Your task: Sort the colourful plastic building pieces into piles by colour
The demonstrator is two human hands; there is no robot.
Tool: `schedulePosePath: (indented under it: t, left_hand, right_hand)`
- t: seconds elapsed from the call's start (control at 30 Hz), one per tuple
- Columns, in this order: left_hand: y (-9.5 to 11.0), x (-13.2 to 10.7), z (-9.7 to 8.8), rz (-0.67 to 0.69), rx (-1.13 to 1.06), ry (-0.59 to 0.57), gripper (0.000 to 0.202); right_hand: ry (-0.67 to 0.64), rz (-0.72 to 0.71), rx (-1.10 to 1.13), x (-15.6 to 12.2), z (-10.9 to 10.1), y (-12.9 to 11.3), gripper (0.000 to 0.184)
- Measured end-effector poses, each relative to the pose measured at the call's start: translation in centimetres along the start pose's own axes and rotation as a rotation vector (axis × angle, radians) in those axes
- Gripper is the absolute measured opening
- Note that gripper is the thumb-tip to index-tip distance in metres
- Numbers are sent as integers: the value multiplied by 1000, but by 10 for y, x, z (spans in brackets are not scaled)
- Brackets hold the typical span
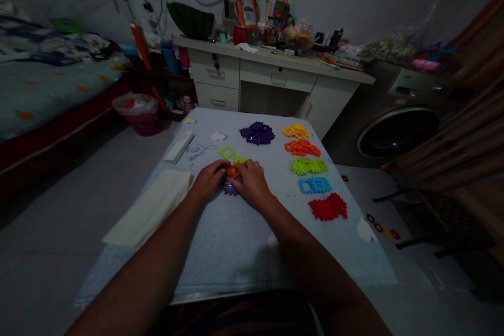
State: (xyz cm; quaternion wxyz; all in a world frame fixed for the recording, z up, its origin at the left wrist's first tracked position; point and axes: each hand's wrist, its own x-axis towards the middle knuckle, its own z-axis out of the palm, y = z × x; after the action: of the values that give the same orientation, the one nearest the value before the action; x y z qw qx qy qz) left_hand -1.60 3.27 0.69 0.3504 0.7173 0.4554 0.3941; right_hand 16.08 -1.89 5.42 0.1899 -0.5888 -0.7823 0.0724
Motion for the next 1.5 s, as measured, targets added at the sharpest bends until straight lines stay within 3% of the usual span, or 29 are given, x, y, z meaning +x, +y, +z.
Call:
schedulePosePath:
  t: [0.23, 0.47, 0.63, 0.87, 1.07, 1.23, 1.37, 1.5]
  left_hand:
    - [-2, -1, 0, -1, -48, -6, 39]
    - [0, -1, -1, -6, 17, -14, 40]
    - [-5, 1, -1, -10, 53, -29, 37]
    - [-4, 2, -3, -6, 106, -61, 41]
    - [-5, 2, -3, 9, 141, -46, 39]
    - [-9, 3, -2, 20, 155, -50, 42]
    - [-11, 4, -2, 41, 162, -49, 41]
    - [-12, 4, -3, 62, 168, -54, 41]
  right_hand:
    - [-21, 45, -64, 11, 8, 7, 20]
    - [75, 111, 108, -1, -27, 34, 18]
    - [130, 162, 277, -35, -65, 71, 17]
    - [21, 252, 280, -106, -115, 133, 20]
    - [34, 408, 288, -138, -132, 161, 22]
    - [134, 436, 326, -122, -125, 162, 23]
    - [217, 424, 399, -83, -117, 170, 23]
    - [311, 500, 403, -36, -110, 192, 27]
